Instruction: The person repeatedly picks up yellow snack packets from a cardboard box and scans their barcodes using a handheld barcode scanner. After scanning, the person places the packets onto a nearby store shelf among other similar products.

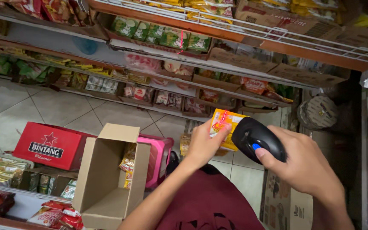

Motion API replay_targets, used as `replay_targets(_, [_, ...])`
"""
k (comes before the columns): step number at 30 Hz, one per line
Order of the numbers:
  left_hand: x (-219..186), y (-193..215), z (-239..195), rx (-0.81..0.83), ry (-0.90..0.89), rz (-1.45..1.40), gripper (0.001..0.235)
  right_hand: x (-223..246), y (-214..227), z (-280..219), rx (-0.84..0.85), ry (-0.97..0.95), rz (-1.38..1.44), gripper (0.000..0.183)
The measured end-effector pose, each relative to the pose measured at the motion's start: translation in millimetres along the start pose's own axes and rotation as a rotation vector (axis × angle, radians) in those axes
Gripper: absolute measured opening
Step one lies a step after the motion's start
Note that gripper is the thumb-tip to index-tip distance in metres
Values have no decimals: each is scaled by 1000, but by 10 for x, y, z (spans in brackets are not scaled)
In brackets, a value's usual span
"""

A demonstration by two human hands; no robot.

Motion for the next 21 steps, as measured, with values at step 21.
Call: replay_targets(21, [220,-57,-202,245,124,-389,39,-869,-1055,149,303,124,1322,71])
Point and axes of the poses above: each hand's wrist, its own z-axis towards the middle knuckle, its own y-axis out of the back of the hand, x = y × z, the point moved 6 cm from there along z, towards the middle knuckle, and after that the axes turned 6 degrees about x, right-handed, at the moved point
